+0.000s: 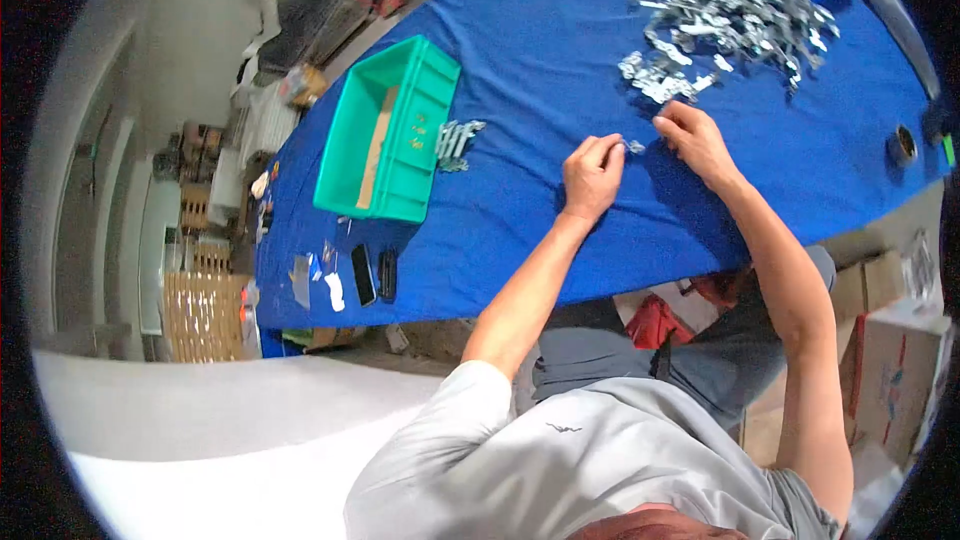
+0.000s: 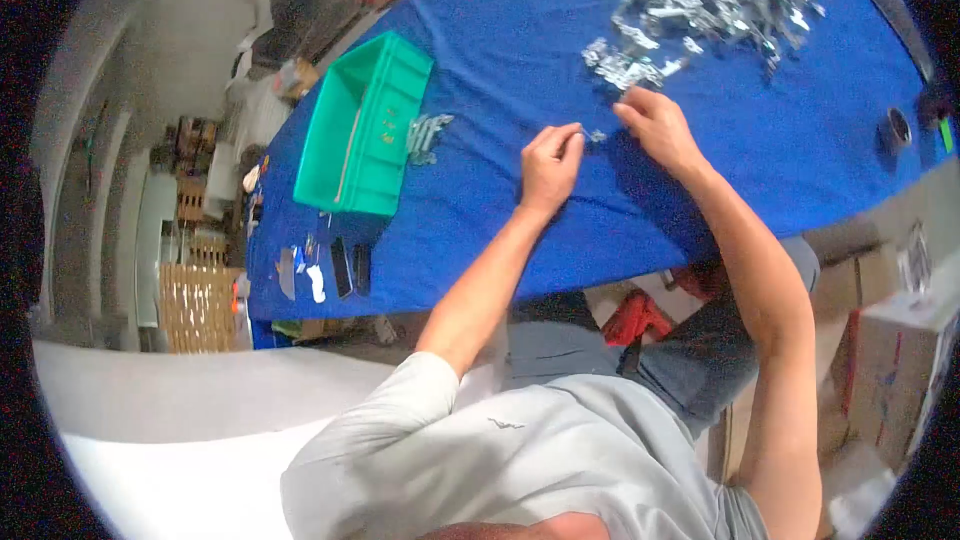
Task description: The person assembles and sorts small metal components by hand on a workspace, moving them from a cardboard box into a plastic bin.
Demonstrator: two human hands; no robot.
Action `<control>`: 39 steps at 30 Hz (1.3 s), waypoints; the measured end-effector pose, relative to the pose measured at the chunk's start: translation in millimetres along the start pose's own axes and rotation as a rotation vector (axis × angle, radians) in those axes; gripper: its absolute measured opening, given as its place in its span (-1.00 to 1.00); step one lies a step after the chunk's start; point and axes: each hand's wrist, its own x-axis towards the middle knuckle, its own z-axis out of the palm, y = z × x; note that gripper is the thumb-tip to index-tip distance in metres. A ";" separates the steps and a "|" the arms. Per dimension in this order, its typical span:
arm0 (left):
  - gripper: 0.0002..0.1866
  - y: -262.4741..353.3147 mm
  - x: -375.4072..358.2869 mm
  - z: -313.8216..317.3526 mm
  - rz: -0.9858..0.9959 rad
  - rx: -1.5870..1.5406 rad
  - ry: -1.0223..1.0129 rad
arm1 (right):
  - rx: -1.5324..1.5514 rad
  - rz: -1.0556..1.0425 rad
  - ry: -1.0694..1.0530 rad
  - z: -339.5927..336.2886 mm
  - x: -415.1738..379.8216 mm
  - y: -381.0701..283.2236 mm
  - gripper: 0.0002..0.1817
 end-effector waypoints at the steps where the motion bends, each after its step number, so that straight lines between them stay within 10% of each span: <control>1: -0.85 -2.6 -0.5 1.5 0.015 0.013 0.027 | -0.025 -0.032 0.023 1.1 -1.4 -0.6 -0.73; 25: -0.73 -195.9 49.0 -145.5 0.027 0.807 0.212 | -0.213 -0.053 -0.011 14.7 -14.4 -6.2 -0.76; 34: -0.48 -126.6 26.8 -147.5 0.150 0.907 0.196 | -0.250 -0.060 -0.038 12.9 -13.6 -3.3 -0.74; 39: -0.83 -63.3 -43.4 -207.4 0.257 0.620 0.240 | -0.189 -0.010 -0.057 11.1 -13.1 -2.2 -0.73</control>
